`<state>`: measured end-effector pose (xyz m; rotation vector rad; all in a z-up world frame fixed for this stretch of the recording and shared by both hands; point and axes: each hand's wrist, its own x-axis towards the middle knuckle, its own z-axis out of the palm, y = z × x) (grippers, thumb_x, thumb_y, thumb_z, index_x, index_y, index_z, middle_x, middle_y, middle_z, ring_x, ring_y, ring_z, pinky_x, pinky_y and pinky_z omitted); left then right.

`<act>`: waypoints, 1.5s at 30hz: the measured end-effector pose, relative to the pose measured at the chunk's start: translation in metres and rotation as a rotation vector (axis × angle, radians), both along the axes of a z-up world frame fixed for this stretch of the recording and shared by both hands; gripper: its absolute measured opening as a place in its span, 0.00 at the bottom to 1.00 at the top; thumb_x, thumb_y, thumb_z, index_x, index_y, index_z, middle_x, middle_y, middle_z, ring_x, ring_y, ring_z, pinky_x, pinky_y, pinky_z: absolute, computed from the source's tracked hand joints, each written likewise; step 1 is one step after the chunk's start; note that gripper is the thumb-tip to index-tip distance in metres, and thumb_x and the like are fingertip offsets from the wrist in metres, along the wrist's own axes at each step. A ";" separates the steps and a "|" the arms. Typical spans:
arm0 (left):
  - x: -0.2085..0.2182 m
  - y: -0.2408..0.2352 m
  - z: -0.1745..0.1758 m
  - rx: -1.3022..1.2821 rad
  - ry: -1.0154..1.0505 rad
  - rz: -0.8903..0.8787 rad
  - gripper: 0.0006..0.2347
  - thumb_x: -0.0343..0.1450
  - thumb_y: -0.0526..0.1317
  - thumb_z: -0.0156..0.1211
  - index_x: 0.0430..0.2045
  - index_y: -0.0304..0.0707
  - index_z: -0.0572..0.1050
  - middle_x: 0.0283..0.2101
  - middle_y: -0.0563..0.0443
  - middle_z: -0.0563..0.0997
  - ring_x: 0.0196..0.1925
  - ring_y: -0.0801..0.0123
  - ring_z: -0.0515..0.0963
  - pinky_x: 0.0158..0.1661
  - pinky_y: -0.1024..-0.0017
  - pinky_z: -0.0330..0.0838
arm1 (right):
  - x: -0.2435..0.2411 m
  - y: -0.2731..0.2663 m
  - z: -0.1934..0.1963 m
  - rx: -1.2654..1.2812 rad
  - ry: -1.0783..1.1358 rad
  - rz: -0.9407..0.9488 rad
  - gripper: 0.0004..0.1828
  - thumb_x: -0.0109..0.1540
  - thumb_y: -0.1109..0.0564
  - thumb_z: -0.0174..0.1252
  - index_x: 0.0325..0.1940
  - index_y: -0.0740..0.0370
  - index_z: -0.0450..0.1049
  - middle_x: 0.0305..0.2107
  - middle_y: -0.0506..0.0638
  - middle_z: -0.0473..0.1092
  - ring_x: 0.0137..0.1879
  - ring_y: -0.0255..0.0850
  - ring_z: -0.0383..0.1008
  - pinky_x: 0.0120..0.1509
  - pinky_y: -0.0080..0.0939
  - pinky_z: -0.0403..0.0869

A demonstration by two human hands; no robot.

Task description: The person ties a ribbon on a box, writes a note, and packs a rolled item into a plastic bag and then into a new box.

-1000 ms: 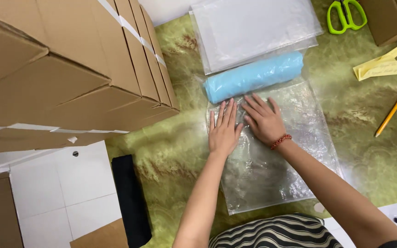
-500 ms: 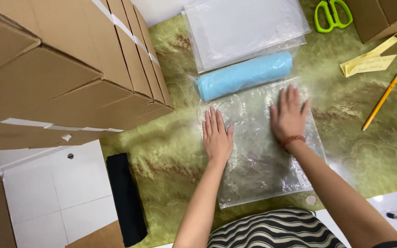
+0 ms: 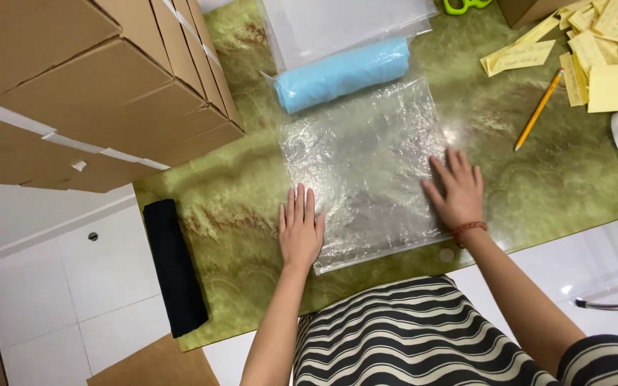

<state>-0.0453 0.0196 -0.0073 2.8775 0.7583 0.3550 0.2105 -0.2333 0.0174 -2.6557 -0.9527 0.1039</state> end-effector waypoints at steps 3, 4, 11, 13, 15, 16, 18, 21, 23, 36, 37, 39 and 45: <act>-0.007 -0.006 -0.003 0.024 0.007 0.012 0.27 0.81 0.53 0.44 0.76 0.45 0.59 0.82 0.46 0.54 0.83 0.56 0.51 0.76 0.50 0.46 | 0.017 -0.050 -0.016 0.054 -0.050 -0.158 0.33 0.67 0.30 0.58 0.75 0.32 0.68 0.79 0.41 0.55 0.84 0.41 0.51 0.81 0.56 0.53; -0.008 -0.009 -0.006 0.016 0.045 0.023 0.27 0.81 0.52 0.44 0.77 0.43 0.57 0.83 0.45 0.52 0.84 0.55 0.49 0.76 0.50 0.44 | 0.021 -0.066 -0.023 0.051 -0.105 -0.209 0.33 0.64 0.30 0.63 0.73 0.31 0.71 0.76 0.36 0.60 0.81 0.37 0.57 0.76 0.50 0.59; 0.031 -0.079 0.028 -0.268 0.257 -0.145 0.25 0.83 0.52 0.37 0.78 0.50 0.54 0.83 0.47 0.48 0.84 0.57 0.43 0.77 0.51 0.37 | 0.034 -0.139 -0.068 -0.020 0.142 -0.257 0.13 0.59 0.34 0.72 0.42 0.35 0.84 0.34 0.38 0.73 0.52 0.42 0.76 0.62 0.46 0.75; 0.049 -0.115 0.037 -0.267 0.335 -0.372 0.24 0.82 0.53 0.39 0.77 0.55 0.56 0.84 0.48 0.45 0.85 0.57 0.40 0.78 0.48 0.32 | 0.036 -0.147 -0.061 -0.164 0.363 -0.295 0.15 0.58 0.28 0.69 0.43 0.29 0.86 0.38 0.38 0.81 0.56 0.47 0.82 0.62 0.50 0.79; 0.067 -0.145 0.013 -0.184 0.146 -0.459 0.25 0.79 0.50 0.48 0.73 0.46 0.62 0.80 0.45 0.55 0.83 0.56 0.48 0.77 0.48 0.40 | 0.036 -0.153 -0.044 -0.161 0.421 -0.301 0.15 0.58 0.30 0.69 0.44 0.31 0.87 0.39 0.40 0.83 0.57 0.49 0.82 0.62 0.51 0.79; 0.075 -0.161 0.002 -0.100 -0.039 -0.539 0.25 0.76 0.47 0.57 0.69 0.37 0.68 0.77 0.41 0.64 0.82 0.56 0.56 0.76 0.49 0.48 | 0.036 -0.157 -0.035 -0.158 0.486 -0.303 0.16 0.58 0.31 0.69 0.45 0.32 0.88 0.40 0.42 0.84 0.57 0.52 0.82 0.61 0.53 0.79; 0.098 -0.184 -0.012 -0.062 -0.123 -0.588 0.23 0.71 0.47 0.63 0.62 0.42 0.72 0.69 0.47 0.70 0.75 0.59 0.64 0.69 0.53 0.60 | 0.035 -0.158 -0.023 -0.139 0.543 -0.311 0.16 0.58 0.33 0.68 0.44 0.36 0.89 0.41 0.47 0.84 0.58 0.56 0.81 0.63 0.55 0.78; 0.126 -0.218 -0.018 -0.037 -0.201 -0.622 0.18 0.67 0.47 0.69 0.51 0.48 0.77 0.55 0.53 0.76 0.62 0.62 0.74 0.52 0.60 0.74 | 0.039 -0.158 -0.018 -0.134 0.618 -0.293 0.19 0.58 0.33 0.68 0.44 0.41 0.89 0.42 0.53 0.84 0.59 0.59 0.80 0.64 0.57 0.77; 0.143 -0.235 -0.013 -0.043 -0.198 -0.598 0.15 0.67 0.48 0.69 0.45 0.48 0.79 0.49 0.55 0.76 0.55 0.62 0.76 0.44 0.62 0.77 | 0.047 -0.155 -0.024 -0.146 0.632 -0.257 0.20 0.57 0.32 0.68 0.44 0.42 0.89 0.42 0.53 0.84 0.59 0.59 0.80 0.64 0.56 0.77; 0.172 -0.275 -0.010 0.262 -0.321 -0.271 0.04 0.70 0.36 0.59 0.26 0.49 0.73 0.27 0.59 0.73 0.33 0.66 0.81 0.24 0.72 0.75 | 0.077 -0.147 -0.071 -0.184 0.746 -0.135 0.21 0.56 0.33 0.64 0.43 0.43 0.89 0.34 0.44 0.84 0.55 0.51 0.81 0.63 0.53 0.77; 0.172 -0.278 -0.008 0.306 -0.328 -0.265 0.05 0.70 0.36 0.60 0.25 0.49 0.72 0.27 0.59 0.73 0.34 0.67 0.81 0.23 0.73 0.74 | 0.078 -0.145 -0.072 -0.194 0.734 -0.131 0.20 0.56 0.33 0.63 0.42 0.42 0.89 0.32 0.42 0.84 0.54 0.50 0.82 0.61 0.52 0.77; 0.172 -0.282 0.003 0.343 -0.336 -0.250 0.06 0.70 0.35 0.61 0.24 0.50 0.71 0.26 0.58 0.72 0.34 0.67 0.80 0.22 0.74 0.73 | 0.085 -0.143 -0.084 -0.216 0.728 -0.119 0.19 0.55 0.33 0.63 0.41 0.40 0.89 0.30 0.40 0.83 0.52 0.48 0.82 0.60 0.50 0.78; 0.172 -0.284 0.002 0.390 -0.363 -0.226 0.08 0.68 0.35 0.62 0.20 0.50 0.70 0.25 0.57 0.70 0.33 0.66 0.79 0.18 0.74 0.70 | 0.082 -0.129 -0.065 -0.242 0.709 -0.045 0.20 0.59 0.41 0.59 0.45 0.49 0.89 0.36 0.49 0.84 0.56 0.55 0.81 0.62 0.53 0.77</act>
